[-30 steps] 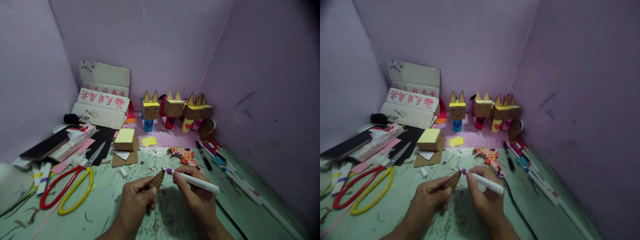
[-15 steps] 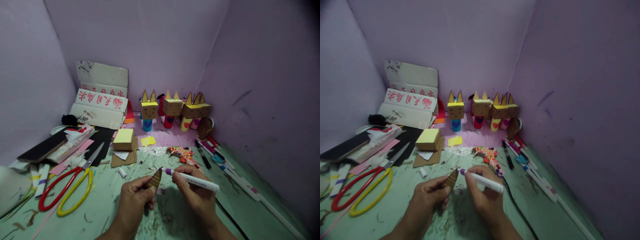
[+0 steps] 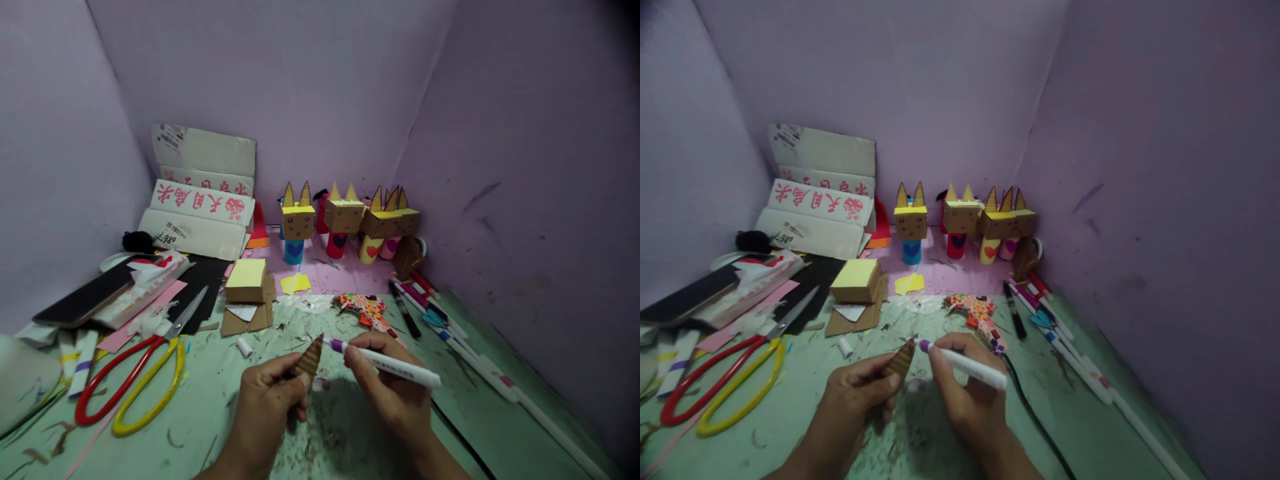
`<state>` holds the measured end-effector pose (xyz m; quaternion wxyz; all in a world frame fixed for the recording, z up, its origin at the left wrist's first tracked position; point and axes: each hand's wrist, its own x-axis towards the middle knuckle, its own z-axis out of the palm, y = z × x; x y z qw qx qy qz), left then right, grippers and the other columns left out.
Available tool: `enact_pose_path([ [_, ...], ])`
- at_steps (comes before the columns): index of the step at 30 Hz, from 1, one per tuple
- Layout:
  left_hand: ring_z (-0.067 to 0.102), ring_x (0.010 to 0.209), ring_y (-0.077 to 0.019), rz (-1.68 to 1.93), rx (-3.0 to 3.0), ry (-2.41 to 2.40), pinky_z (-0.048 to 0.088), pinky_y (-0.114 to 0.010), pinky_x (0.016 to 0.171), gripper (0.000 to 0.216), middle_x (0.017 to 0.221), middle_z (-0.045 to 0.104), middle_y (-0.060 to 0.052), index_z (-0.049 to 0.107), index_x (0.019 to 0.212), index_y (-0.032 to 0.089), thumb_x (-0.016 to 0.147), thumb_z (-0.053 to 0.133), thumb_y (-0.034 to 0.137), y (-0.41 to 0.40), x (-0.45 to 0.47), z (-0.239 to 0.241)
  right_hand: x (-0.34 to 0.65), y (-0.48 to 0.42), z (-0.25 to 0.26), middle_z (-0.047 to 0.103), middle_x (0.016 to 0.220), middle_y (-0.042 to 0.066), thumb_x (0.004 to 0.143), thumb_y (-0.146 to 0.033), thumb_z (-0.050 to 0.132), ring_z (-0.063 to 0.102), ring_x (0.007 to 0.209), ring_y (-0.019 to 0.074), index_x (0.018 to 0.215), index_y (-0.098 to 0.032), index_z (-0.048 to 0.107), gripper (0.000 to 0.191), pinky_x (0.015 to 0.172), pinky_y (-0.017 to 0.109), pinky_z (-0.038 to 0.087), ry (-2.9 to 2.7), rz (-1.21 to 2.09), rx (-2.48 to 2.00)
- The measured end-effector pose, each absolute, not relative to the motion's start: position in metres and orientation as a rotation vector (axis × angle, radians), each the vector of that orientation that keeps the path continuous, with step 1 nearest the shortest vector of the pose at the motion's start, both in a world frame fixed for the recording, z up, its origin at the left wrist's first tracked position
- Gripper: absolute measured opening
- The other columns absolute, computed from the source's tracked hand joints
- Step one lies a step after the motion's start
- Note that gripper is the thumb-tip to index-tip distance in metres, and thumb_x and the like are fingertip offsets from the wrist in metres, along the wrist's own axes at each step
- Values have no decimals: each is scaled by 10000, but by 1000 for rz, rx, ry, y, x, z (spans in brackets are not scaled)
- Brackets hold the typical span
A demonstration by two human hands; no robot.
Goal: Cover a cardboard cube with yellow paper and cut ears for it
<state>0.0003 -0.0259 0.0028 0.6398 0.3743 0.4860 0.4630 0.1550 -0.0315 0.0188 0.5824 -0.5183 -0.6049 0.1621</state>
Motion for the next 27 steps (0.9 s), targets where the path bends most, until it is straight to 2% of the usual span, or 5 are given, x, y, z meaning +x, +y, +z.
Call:
enact_pose_path([
  [9,433,373,-78,1080,828,1119,323,-200,394,228,423,529,23,726,779,99,585,687,213,-26,1,2,154,-33,21,604,567,-11,777,-286,604,562,500,145,721,-196,612,106,509,258,461,-1320,364,-1262],
  [16,438,378,-79,1066,866,1124,327,-202,404,224,423,533,22,729,797,108,605,674,209,-28,0,3,155,-32,19,647,626,12,774,-254,606,593,550,155,736,-196,623,72,509,252,468,-1475,315,-1206],
  [22,436,384,-78,1066,849,1115,331,-204,408,225,423,529,24,729,814,106,617,676,203,-28,0,2,156,-33,21,606,570,-10,788,-283,595,554,493,143,733,-202,607,99,486,254,444,-1313,351,-1266],
  [27,434,395,-77,1051,853,1107,330,-201,411,244,440,529,25,728,840,104,624,671,203,-27,0,2,154,-33,20,610,587,-10,768,-268,615,561,521,143,712,-202,617,86,511,251,449,-1403,311,-1231],
])
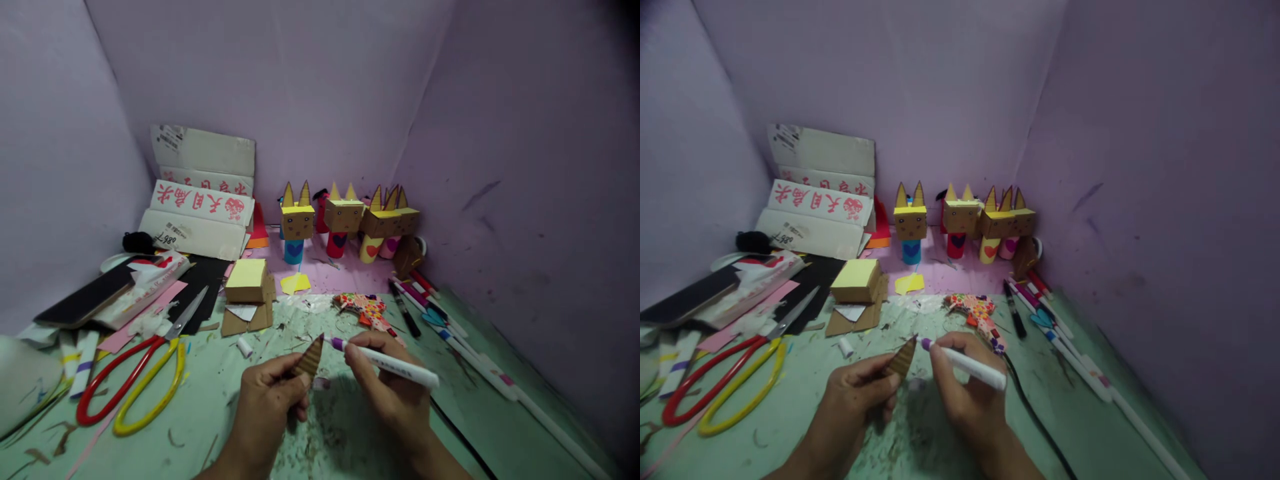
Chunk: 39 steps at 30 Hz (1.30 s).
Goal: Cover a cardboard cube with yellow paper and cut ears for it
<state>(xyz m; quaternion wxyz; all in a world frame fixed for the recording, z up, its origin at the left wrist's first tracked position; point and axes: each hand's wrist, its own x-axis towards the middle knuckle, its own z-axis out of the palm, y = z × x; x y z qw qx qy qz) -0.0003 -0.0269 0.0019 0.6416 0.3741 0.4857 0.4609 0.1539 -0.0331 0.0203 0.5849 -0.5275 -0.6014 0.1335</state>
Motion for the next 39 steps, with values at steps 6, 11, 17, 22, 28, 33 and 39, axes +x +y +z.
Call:
enact_pose_path([
  [6,427,383,-73,1059,871,1098,322,-201,408,198,429,517,28,724,786,101,626,666,203,-28,-1,2,156,-32,21,610,587,2,782,-289,603,567,521,156,736,-194,612,106,495,262,445,-1270,345,-1287],
  [11,429,389,-78,1044,858,1093,331,-204,407,242,434,519,28,731,841,104,630,665,204,-29,-1,4,152,-35,20,608,563,-8,773,-284,605,561,489,145,707,-199,615,108,483,252,449,-1389,362,-1209],
  [17,430,391,-79,1052,854,1101,341,-205,406,219,432,521,22,734,789,106,602,683,208,-28,-1,3,154,-32,21,644,605,6,774,-255,602,597,532,156,728,-201,617,73,501,253,472,-1475,280,-1211],
  [22,426,381,-76,1045,853,1111,330,-201,398,240,426,522,24,732,829,103,621,673,208,-28,-1,3,157,-33,23,624,586,-6,777,-255,603,583,506,148,731,-200,610,72,488,250,463,-1393,301,-1235],
  [28,428,383,-77,1043,872,1109,333,-202,400,252,425,516,28,734,838,104,619,668,210,-29,-1,3,155,-33,21,639,580,0,780,-246,595,587,495,142,725,-196,620,78,462,234,458,-1557,283,-1168],
  [33,432,371,-77,1044,882,1119,321,-202,393,239,421,529,20,730,820,104,622,668,222,-28,-1,2,156,-30,22,623,580,3,771,-305,606,582,519,160,719,-192,617,124,495,264,461,-1323,316,-1302],
  [39,416,346,-70,1056,802,1095,317,-192,368,201,409,526,25,700,745,96,587,678,219,-28,0,7,156,-29,24,616,570,7,761,-352,618,581,534,166,735,-181,613,173,510,274,456,-1130,464,-1281],
])
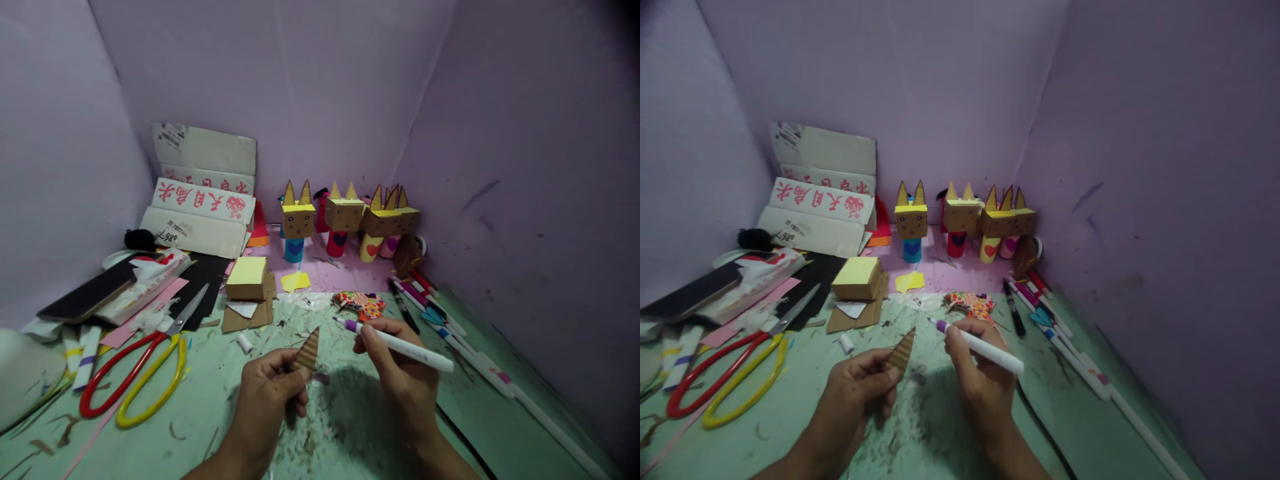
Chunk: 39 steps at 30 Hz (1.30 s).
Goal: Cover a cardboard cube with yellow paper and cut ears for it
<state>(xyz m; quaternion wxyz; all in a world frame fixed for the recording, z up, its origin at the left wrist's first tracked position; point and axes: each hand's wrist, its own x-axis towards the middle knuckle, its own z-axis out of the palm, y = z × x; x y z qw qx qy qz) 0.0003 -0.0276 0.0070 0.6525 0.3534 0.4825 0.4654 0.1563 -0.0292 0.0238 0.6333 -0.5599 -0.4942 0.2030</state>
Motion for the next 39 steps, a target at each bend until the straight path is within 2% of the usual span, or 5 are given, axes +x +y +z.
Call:
enact_pose_path([
  [5,431,371,-78,1092,722,1095,346,-190,357,129,422,520,31,664,653,112,555,686,192,-27,2,11,152,-31,23,597,534,-10,755,-370,611,558,507,152,691,-193,588,190,510,267,428,-1141,592,-1260],
  [14,405,340,-68,1057,756,1102,296,-179,345,259,397,512,38,700,829,96,593,654,191,-27,-1,6,152,-34,22,575,530,-15,749,-332,588,527,498,143,646,-198,579,169,512,259,400,-1346,594,-1251],
  [24,376,334,-60,1026,771,1102,282,-181,352,270,381,486,45,709,824,90,591,638,207,-27,-1,8,152,-32,23,561,532,-17,748,-324,590,534,513,146,636,-199,579,168,510,254,394,-1336,527,-1278],
  [33,371,326,-59,1034,761,1120,275,-187,351,231,376,488,41,707,766,96,574,648,211,-27,0,7,155,-31,19,570,572,-10,770,-342,594,520,534,146,709,-202,587,153,503,256,382,-1211,509,-1253],
  [39,387,348,-66,1045,779,1110,290,-191,366,241,392,501,37,712,801,103,590,651,201,-27,0,7,153,-30,19,590,589,8,769,-332,601,556,571,165,719,-197,598,145,480,255,376,-1275,510,-1237],
])
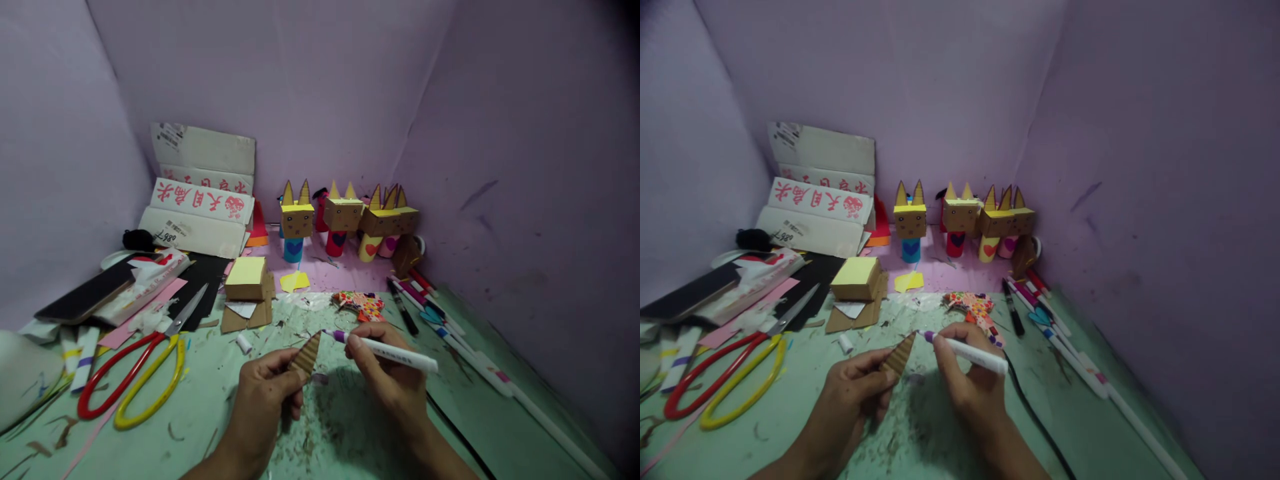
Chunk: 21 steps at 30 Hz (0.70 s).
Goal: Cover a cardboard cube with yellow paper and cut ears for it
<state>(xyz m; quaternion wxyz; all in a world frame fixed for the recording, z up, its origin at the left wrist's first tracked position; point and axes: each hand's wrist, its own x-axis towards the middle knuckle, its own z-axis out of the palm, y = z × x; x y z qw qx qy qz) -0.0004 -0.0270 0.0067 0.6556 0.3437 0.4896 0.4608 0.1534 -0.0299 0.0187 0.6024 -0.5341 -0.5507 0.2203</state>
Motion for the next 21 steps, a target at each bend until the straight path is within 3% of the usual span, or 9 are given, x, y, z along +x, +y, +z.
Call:
enact_pose_path([
  [21,379,345,-63,1033,771,1117,282,-191,363,265,383,487,41,716,812,91,580,654,202,-29,-1,9,156,-31,19,570,573,-19,774,-282,591,521,511,134,693,-206,590,111,495,248,386,-1400,440,-1225],
])
